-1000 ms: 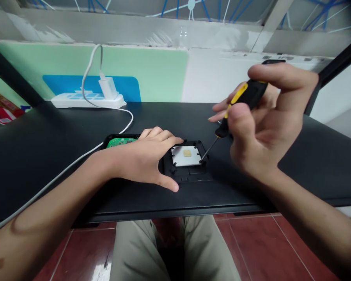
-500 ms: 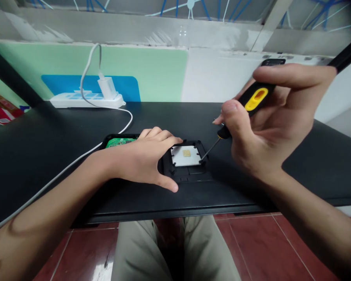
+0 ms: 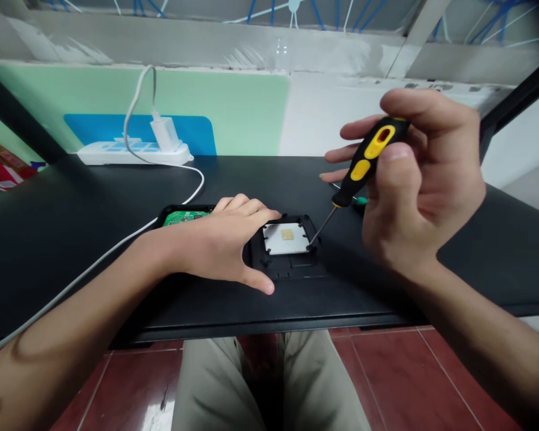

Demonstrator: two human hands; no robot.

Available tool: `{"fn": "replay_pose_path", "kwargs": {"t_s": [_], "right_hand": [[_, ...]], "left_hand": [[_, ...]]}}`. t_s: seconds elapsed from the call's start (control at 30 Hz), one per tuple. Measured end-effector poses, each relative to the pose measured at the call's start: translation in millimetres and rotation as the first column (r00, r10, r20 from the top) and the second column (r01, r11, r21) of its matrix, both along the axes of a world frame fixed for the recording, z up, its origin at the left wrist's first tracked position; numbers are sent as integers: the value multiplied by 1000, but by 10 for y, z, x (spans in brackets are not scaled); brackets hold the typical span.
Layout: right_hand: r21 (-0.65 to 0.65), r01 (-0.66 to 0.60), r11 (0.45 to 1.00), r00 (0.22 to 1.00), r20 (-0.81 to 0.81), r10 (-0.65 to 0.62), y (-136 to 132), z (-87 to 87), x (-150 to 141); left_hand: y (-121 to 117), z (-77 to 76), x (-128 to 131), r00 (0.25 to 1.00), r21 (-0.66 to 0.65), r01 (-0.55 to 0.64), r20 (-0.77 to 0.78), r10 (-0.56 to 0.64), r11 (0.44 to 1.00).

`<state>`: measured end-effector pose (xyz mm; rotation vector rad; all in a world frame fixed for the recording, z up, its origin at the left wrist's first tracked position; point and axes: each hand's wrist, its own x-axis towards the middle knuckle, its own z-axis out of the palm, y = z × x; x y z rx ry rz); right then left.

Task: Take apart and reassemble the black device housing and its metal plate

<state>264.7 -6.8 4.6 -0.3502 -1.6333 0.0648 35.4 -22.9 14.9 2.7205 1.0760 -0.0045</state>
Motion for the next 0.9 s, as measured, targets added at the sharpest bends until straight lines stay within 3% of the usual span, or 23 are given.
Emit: {"fn": "replay_pose_path", "kwargs": {"t_s": [0.2, 0.3, 0.5, 0.57, 0.8, 0.9], "right_hand": [[40, 222, 974, 975, -40, -221, -63, 23, -13], [31, 206, 978, 977, -60, -203, -54, 10, -29], [-60, 23, 998, 999, -34, -25, -1, -17, -7], [-114, 28, 993, 999, -14, -30, 3, -17, -2], [0, 64, 998, 998, 15, -64, -32, -14, -21], [-43, 95, 995, 994, 57, -93, -51, -20, 6]], "left_hand": [[7, -12, -6, 1000, 9, 4, -2, -4, 1000], [9, -23, -11, 1000, 17, 10, 8, -10, 1000], [4, -9, -5, 1000, 3, 1, -3, -1, 1000], [5, -7, -4, 1000, 4, 2, -5, -2, 1000], [8, -24, -11, 1000, 23, 11, -4, -11, 1000], [6, -24, -12, 1000, 27, 15, -4, -15, 1000]]}}
